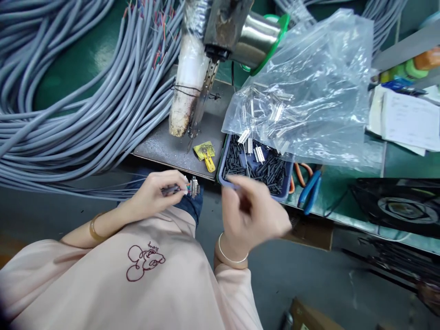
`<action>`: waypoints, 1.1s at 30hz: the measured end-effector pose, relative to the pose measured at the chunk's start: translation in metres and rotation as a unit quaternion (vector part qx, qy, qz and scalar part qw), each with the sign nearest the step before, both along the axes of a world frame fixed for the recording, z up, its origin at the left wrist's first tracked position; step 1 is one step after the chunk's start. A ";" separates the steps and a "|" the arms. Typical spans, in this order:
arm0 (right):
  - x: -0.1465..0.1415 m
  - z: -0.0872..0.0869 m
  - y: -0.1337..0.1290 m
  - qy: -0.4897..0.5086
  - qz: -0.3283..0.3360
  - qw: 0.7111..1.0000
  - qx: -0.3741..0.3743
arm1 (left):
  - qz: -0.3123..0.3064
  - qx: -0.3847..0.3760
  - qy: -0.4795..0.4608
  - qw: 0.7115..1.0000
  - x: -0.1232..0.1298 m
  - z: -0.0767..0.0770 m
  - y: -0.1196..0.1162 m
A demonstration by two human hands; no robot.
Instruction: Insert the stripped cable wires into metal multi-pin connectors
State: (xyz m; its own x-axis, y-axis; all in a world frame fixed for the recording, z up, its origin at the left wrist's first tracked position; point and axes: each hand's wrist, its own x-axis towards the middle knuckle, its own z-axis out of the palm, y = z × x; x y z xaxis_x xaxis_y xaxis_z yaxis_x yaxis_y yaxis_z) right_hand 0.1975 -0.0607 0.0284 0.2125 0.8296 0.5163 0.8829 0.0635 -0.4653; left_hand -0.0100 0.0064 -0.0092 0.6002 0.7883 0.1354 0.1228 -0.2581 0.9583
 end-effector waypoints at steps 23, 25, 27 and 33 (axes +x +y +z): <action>-0.035 0.002 0.041 0.011 0.078 0.997 0.018 | 0.229 -0.144 -0.191 0.944 -0.052 0.008 0.003; -0.032 0.000 0.043 -0.061 0.117 0.991 -0.009 | 0.236 -0.102 -0.166 0.952 -0.052 0.011 0.003; -0.027 -0.004 0.043 -0.124 0.118 0.984 -0.051 | 0.220 -0.071 -0.145 0.962 -0.050 0.014 0.003; -0.013 -0.016 0.042 -0.124 0.051 0.991 -0.012 | 0.130 -0.093 -0.113 0.981 -0.023 0.011 0.005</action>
